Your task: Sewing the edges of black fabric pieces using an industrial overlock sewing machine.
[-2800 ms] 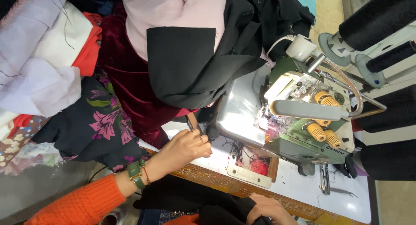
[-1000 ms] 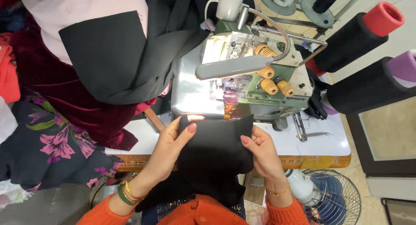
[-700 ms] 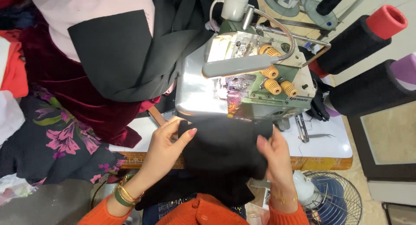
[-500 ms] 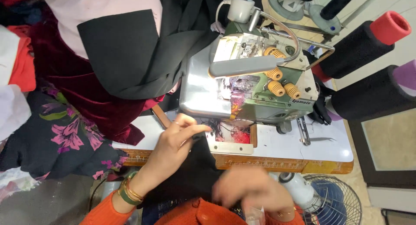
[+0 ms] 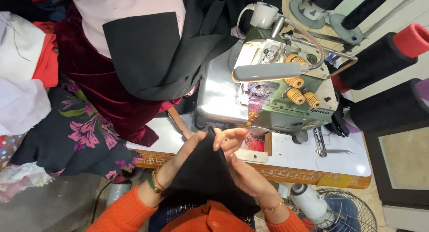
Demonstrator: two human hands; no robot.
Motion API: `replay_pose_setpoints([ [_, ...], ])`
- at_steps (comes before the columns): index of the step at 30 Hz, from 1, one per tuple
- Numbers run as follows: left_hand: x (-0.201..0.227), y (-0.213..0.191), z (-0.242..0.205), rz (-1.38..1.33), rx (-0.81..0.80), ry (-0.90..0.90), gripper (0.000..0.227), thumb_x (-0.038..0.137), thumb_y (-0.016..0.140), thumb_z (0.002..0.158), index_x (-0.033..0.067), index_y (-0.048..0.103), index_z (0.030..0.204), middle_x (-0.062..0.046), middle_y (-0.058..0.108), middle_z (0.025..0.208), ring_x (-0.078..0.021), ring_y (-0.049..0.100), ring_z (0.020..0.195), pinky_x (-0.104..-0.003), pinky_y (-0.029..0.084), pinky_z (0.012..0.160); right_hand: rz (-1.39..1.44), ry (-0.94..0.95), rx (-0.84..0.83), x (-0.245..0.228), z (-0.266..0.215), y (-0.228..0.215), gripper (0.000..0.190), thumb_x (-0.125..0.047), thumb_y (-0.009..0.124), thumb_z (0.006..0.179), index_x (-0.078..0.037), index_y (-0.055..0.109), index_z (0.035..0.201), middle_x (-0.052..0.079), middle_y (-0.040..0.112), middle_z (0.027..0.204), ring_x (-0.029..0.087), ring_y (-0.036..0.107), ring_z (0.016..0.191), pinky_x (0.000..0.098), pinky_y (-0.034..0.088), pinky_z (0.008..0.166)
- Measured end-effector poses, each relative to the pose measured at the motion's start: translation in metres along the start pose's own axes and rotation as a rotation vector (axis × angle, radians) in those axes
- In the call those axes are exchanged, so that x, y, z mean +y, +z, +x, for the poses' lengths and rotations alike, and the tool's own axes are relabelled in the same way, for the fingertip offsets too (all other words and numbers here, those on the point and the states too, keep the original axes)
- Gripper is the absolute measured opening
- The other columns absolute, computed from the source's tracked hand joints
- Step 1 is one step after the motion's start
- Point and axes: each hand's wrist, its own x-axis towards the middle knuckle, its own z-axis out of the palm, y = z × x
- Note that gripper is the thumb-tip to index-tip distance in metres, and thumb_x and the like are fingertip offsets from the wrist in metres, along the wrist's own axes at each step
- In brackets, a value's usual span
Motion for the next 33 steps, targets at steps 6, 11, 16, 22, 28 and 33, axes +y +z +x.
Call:
replay_pose_setpoints([
  [6,-0.001,-0.006,0.008,0.066,0.004,-0.014,0.021,0.020,0.052,0.092,0.0100,0.055,0.074,-0.025,0.040,0.157,-0.0319,0.019,0.161,-0.052,0.010,0.134,-0.417,0.025,-0.441,-0.004,-0.005,-0.005,0.030,-0.024,0.053,0.107,-0.002,0.069,0.120,0.005,0.070,0.118,0.013,0.064,0.104,0.0280,0.054,0.093],
  [11,0.005,0.000,0.000,0.162,0.000,-0.081,0.072,0.049,0.027,0.111,-0.0047,0.027,0.159,-0.018,0.030,0.167,-0.0267,0.027,0.156,-0.040,0.015,0.130,-0.347,-0.081,0.331,-0.012,-0.015,-0.013,0.044,-0.036,0.068,0.088,0.003,0.075,0.108,0.013,0.080,0.104,0.021,0.074,0.092,0.0329,0.059,0.082],
  [16,0.014,0.054,-0.015,1.029,0.268,-0.307,0.096,0.058,0.063,0.078,0.0102,0.035,0.157,-0.004,0.052,0.155,-0.0158,0.049,0.139,-0.034,0.036,0.116,-0.656,-0.460,0.507,-0.047,-0.039,-0.012,0.021,-0.027,0.068,0.095,-0.008,0.076,0.092,0.000,0.073,0.085,0.010,0.063,0.081,0.0261,0.049,0.073],
  [22,-0.007,0.033,-0.022,1.448,0.376,-0.253,0.014,0.013,0.059,0.090,0.0128,0.073,0.093,0.000,0.074,0.087,-0.0159,0.064,0.083,-0.030,0.044,0.074,-0.747,-0.577,0.674,-0.077,-0.080,-0.012,0.017,-0.001,0.067,0.081,-0.008,0.079,0.093,0.005,0.080,0.087,0.015,0.073,0.081,0.0259,0.055,0.074],
  [28,0.014,0.063,-0.015,1.159,0.421,0.002,0.009,0.007,0.070,0.090,0.0113,0.073,0.098,-0.002,0.073,0.090,-0.0120,0.066,0.080,-0.025,0.051,0.072,-1.059,-0.306,0.128,-0.099,-0.094,-0.031,0.031,-0.017,0.086,0.074,-0.016,0.083,0.104,0.000,0.082,0.095,0.014,0.075,0.085,0.0267,0.057,0.077],
  [33,0.057,0.077,-0.014,1.298,0.442,0.199,0.023,0.013,0.087,0.075,0.0158,0.075,0.094,0.000,0.078,0.095,-0.0112,0.074,0.086,-0.024,0.058,0.079,-0.838,-0.430,-0.185,-0.071,-0.076,-0.033,0.020,-0.022,0.069,0.095,-0.011,0.078,0.109,0.006,0.073,0.121,0.021,0.065,0.110,0.0386,0.050,0.096],
])
